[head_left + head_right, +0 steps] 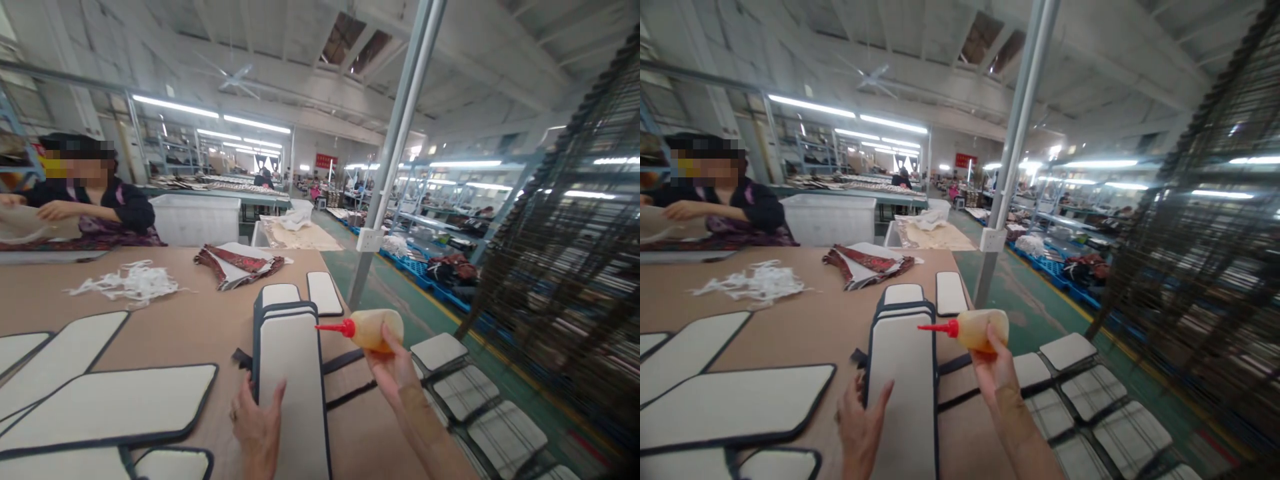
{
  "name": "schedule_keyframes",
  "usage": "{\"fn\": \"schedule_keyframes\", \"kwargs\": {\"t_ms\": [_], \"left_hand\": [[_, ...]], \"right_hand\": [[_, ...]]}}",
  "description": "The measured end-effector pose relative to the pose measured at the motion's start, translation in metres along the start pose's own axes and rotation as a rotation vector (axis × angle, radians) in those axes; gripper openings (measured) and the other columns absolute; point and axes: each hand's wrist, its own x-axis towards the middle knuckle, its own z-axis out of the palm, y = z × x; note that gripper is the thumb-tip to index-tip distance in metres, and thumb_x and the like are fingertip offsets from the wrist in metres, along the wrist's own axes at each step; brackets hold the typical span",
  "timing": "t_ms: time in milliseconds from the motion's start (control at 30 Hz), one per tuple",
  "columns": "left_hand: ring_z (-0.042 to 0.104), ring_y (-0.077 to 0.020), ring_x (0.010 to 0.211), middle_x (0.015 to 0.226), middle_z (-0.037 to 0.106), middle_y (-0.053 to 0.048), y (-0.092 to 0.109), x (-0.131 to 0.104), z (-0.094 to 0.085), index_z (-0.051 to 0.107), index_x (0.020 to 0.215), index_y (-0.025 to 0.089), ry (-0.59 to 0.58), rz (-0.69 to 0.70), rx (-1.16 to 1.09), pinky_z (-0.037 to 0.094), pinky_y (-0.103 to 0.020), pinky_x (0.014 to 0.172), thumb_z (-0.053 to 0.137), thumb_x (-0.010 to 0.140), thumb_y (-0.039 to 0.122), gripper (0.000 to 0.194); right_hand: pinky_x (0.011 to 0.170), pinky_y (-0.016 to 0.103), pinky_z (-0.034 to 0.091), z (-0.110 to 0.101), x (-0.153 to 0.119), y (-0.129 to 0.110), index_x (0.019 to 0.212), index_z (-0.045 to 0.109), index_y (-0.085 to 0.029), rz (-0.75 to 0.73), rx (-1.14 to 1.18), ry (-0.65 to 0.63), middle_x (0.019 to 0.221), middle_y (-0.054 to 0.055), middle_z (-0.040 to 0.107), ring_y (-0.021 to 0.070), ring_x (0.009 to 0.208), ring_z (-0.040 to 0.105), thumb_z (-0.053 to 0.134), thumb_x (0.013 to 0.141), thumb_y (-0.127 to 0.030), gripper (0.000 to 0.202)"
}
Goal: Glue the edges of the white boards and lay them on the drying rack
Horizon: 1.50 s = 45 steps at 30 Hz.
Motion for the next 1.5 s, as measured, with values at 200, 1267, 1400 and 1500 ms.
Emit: {"fn": "schedule_keyframes", "kwargs": {"t_ms": [200,1267,1400,1500], "left_hand": [[0.054,-0.0357,0.104,0.106,0.055,-0.022,0.001,0.004,0.006,0.056,0.121,0.003,0.02,0.105,0.136,0.046,-0.05,0.092,0.057,0.077,0.047,0.063],[0.067,-0.0281,0.093,0.088,0.076,-0.005,0.172,0.018,-0.168,0.079,0.085,0.022,-1.266,0.334,-0.038,0.051,-0.04,0.089,0.065,0.058,0.05,0.041],[0.067,-0.0275,0.094,0.09,0.075,-0.009,0.183,0.009,-0.173,0.078,0.089,0.017,-1.365,0.376,-0.024,0.052,-0.037,0.086,0.063,0.063,0.046,0.041],[0.066,-0.0277,0.096,0.092,0.074,-0.009,0.182,0.006,-0.177,0.077,0.091,0.016,-1.352,0.373,-0.009,0.05,-0.038,0.09,0.064,0.064,0.047,0.043]], "right_hand": [[0.081,0.037,0.059,0.017,-0.002,-0.006,0.098,0.068,-0.018,-0.01,0.039,0.003,0.085,0.003,0.075,0.024,0.086,0.071,0.081,0.063,-0.007,0.039],[0.072,0.038,0.059,-0.016,-0.083,-0.136,0.094,0.068,-0.014,0.014,-0.259,-0.236,0.095,0.012,0.073,0.0296,0.085,0.07,0.084,0.054,-0.029,0.045],[0.074,0.041,0.058,-0.022,-0.093,-0.143,0.096,0.067,-0.016,0.024,-0.273,-0.251,0.095,0.012,0.073,0.0303,0.085,0.069,0.083,0.054,-0.029,0.047],[0.074,0.041,0.058,-0.026,-0.097,-0.148,0.095,0.067,-0.015,0.027,-0.289,-0.265,0.095,0.014,0.073,0.0316,0.085,0.069,0.087,0.049,-0.03,0.052]]}}
